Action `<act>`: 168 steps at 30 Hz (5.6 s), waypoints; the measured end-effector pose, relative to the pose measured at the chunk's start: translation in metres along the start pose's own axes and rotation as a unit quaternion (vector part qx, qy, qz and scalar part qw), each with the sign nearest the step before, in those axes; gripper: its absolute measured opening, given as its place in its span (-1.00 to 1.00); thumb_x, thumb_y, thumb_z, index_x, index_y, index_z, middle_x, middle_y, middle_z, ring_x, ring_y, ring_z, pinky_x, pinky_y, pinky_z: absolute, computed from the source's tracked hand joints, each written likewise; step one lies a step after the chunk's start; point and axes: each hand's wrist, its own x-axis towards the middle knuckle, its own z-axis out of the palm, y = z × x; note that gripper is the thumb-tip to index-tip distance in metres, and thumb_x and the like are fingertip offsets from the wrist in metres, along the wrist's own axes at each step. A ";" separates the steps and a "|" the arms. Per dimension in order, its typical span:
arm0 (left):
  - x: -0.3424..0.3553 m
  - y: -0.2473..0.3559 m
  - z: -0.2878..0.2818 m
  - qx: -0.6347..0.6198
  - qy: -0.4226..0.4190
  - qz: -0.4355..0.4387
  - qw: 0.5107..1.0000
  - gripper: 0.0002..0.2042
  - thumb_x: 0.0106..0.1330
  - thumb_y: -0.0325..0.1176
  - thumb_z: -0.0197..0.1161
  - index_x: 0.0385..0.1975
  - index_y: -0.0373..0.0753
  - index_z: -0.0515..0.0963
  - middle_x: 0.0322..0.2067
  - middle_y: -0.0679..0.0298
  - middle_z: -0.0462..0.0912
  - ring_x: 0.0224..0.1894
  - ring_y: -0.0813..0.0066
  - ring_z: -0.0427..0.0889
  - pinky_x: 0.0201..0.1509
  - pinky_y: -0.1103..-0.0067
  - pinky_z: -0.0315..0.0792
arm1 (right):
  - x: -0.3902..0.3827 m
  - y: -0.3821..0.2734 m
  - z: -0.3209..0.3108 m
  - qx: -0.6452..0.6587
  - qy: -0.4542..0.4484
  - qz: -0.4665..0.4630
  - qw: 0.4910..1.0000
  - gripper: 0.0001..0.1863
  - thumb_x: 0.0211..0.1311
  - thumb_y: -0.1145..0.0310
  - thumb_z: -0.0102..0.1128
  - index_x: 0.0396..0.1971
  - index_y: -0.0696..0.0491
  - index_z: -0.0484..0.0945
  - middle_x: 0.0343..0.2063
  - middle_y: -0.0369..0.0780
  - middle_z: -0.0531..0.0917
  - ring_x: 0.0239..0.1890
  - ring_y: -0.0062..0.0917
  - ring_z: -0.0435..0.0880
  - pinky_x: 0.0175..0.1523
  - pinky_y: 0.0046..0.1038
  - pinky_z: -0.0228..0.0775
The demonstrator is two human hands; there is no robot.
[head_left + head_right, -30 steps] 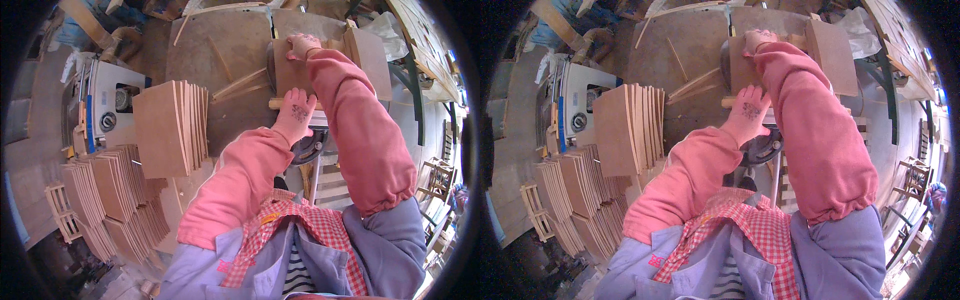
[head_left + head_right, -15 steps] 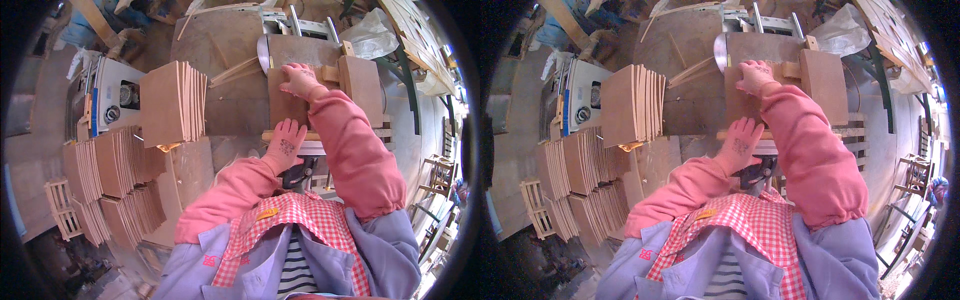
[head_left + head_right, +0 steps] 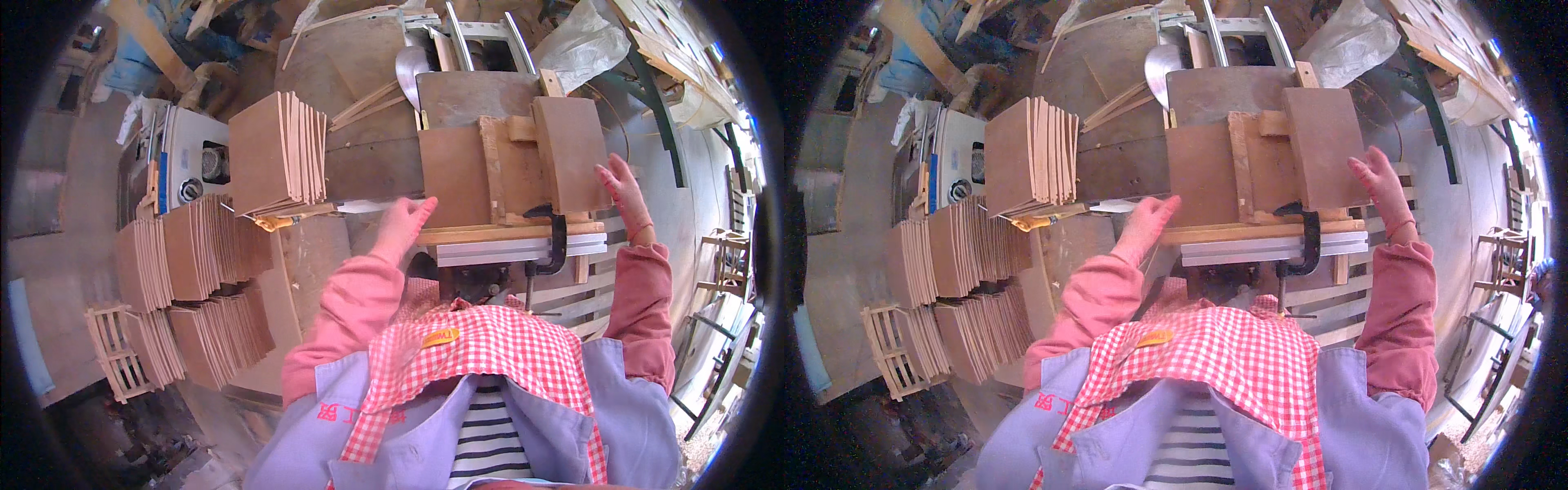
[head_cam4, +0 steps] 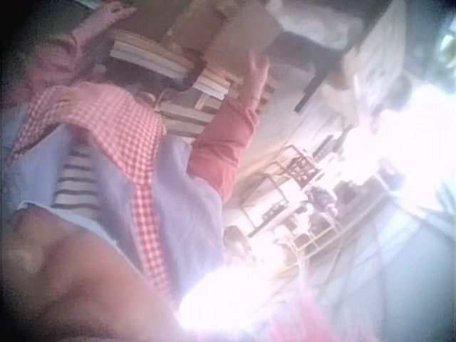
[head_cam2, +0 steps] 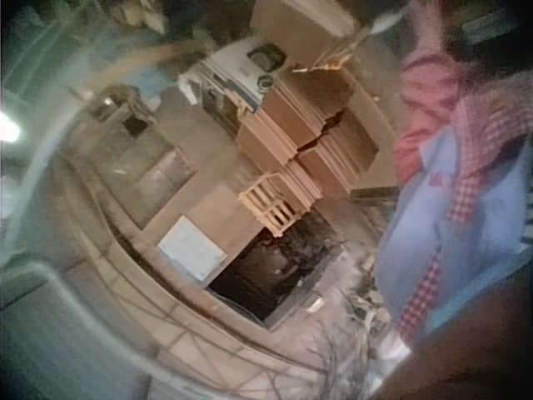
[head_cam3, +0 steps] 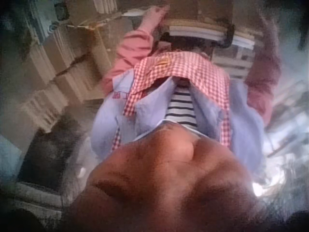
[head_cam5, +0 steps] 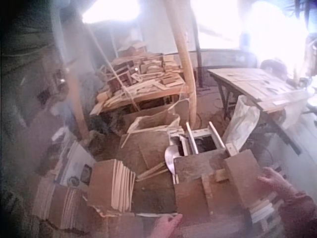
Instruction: The person repeatedly places rectangular wooden boards onto a table saw jig and pushes them through the blade to trim the edges. After each cut, the person removes the board and places it into a growing stack nearby.
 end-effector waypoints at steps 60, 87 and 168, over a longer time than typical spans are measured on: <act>0.027 -0.043 0.000 -0.168 -0.093 0.069 0.979 -0.65 0.46 -0.15 0.24 0.00 -0.34 0.61 -0.19 0.29 0.71 -0.17 0.55 0.63 -0.02 0.58 0.47 | -0.058 -0.099 0.211 -0.106 -0.223 0.029 0.969 -0.67 0.32 0.21 0.20 -0.16 0.20 0.64 -0.41 -0.11 0.70 -0.37 -0.37 0.67 -0.21 -0.33 0.52; 0.013 -0.018 0.015 -0.052 -0.018 0.040 0.998 -0.53 0.16 -0.10 0.44 -0.06 -0.33 0.62 -0.27 0.01 0.74 -0.20 0.15 0.73 -0.08 0.34 0.55 | 0.024 -0.155 0.272 -0.525 -0.201 -0.203 0.802 -0.41 0.01 -0.01 0.43 0.06 -0.09 0.63 0.11 -0.14 0.61 0.21 -0.13 0.50 0.27 -0.11 0.35; 0.152 0.132 0.010 0.396 0.020 0.384 0.834 0.02 -0.27 0.15 0.63 0.23 -0.27 0.37 0.15 -0.02 0.46 0.28 0.01 0.36 0.39 0.26 0.17 | 0.267 -0.219 0.316 -0.550 -0.170 -0.141 0.805 -0.32 -0.02 0.01 0.50 0.17 -0.17 0.57 0.18 -0.21 0.58 0.27 -0.19 0.49 0.30 -0.11 0.37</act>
